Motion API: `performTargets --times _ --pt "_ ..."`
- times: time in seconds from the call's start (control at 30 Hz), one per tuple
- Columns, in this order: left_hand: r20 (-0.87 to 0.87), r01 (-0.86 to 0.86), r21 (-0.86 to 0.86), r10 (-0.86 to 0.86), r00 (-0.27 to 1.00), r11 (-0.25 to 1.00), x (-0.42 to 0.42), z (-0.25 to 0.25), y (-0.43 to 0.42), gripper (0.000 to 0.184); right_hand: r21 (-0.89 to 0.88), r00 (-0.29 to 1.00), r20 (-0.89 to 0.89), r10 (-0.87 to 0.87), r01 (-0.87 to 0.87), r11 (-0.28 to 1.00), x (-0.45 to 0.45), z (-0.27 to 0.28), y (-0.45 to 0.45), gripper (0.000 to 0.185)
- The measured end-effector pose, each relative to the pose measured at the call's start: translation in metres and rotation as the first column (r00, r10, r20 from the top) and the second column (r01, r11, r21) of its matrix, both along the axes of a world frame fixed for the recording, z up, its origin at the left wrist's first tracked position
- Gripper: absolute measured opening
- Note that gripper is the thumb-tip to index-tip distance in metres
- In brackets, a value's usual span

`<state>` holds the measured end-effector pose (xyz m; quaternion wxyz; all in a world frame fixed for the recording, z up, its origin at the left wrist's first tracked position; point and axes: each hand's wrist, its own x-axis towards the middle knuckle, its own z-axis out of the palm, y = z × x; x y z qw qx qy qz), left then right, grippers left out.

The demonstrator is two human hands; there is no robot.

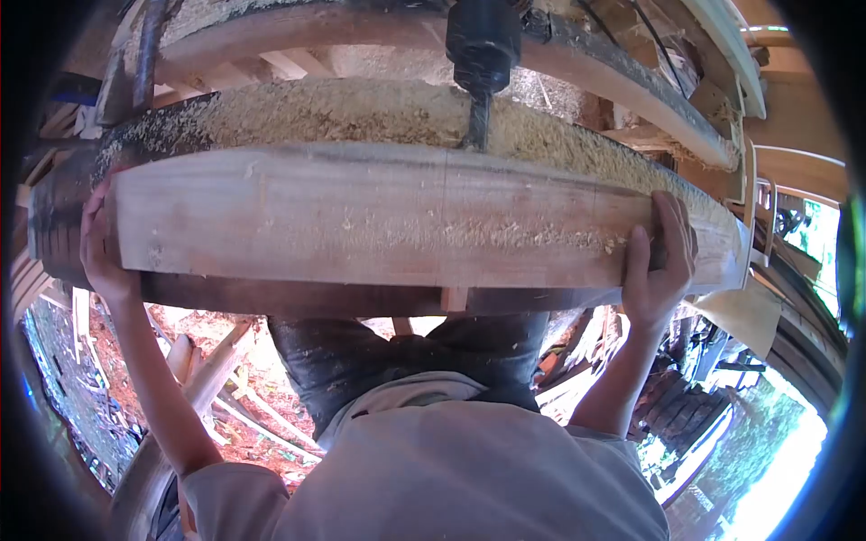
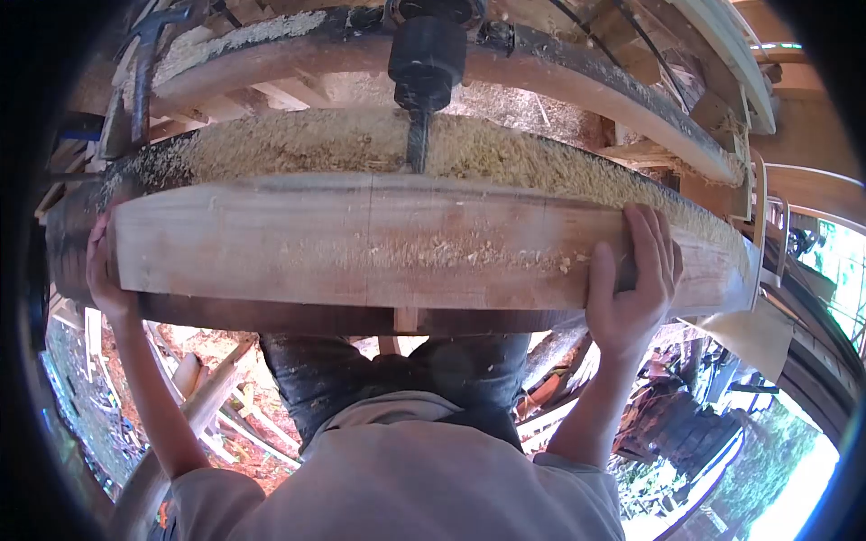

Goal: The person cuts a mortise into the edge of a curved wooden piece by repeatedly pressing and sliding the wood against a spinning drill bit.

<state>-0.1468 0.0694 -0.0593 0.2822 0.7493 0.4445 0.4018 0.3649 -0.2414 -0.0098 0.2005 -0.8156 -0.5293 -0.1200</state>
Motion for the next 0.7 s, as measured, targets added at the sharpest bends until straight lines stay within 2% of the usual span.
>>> performTargets --times 0.07,0.1,0.2,0.23,0.33,0.37,0.47,0.63,0.7 --pt "-0.027 0.109 0.062 -0.107 0.994 0.992 -0.034 -0.017 -0.005 0.042 -0.009 1.000 -0.008 -0.030 0.029 1.000 -0.008 -0.001 -0.010 0.042" --pt "0.202 0.169 -0.045 -0.157 0.967 0.985 -0.052 -0.027 -0.010 0.043 -0.002 1.000 -0.005 -0.023 0.023 1.000 -0.011 -0.002 -0.016 0.041" --pt "0.356 0.199 -0.225 -0.110 0.928 0.954 -0.049 -0.014 -0.038 0.045 0.001 1.000 -0.013 0.004 -0.004 1.000 -0.019 0.000 -0.031 0.041" --pt "0.249 0.125 -0.214 -0.069 0.966 0.969 -0.057 -0.017 -0.039 0.050 -0.003 1.000 -0.022 0.009 -0.009 1.000 -0.019 0.000 -0.034 0.041" --pt "0.162 0.099 -0.250 -0.059 0.985 0.963 -0.059 -0.009 -0.043 0.060 -0.041 0.999 -0.021 0.033 -0.033 0.999 -0.015 0.000 -0.038 0.043" --pt "0.118 0.036 -0.226 -0.009 0.993 0.973 -0.053 -0.009 -0.045 0.072 -0.028 0.998 -0.029 0.047 -0.048 0.998 -0.012 -0.002 -0.039 0.044" --pt "-0.004 0.066 -0.224 -0.068 0.998 0.972 -0.056 -0.005 -0.045 0.074 -0.055 0.996 -0.021 0.088 -0.089 0.994 -0.007 -0.002 -0.039 0.044" --pt "0.067 0.055 -0.251 -0.039 0.997 0.966 -0.047 -0.006 -0.037 0.079 -0.038 0.996 -0.008 0.088 -0.089 0.995 0.005 -0.006 -0.034 0.045" --pt "0.017 0.079 -0.214 -0.077 0.997 0.974 -0.044 -0.006 -0.033 0.071 -0.032 0.996 -0.005 0.084 -0.084 0.996 0.008 -0.007 -0.033 0.045"
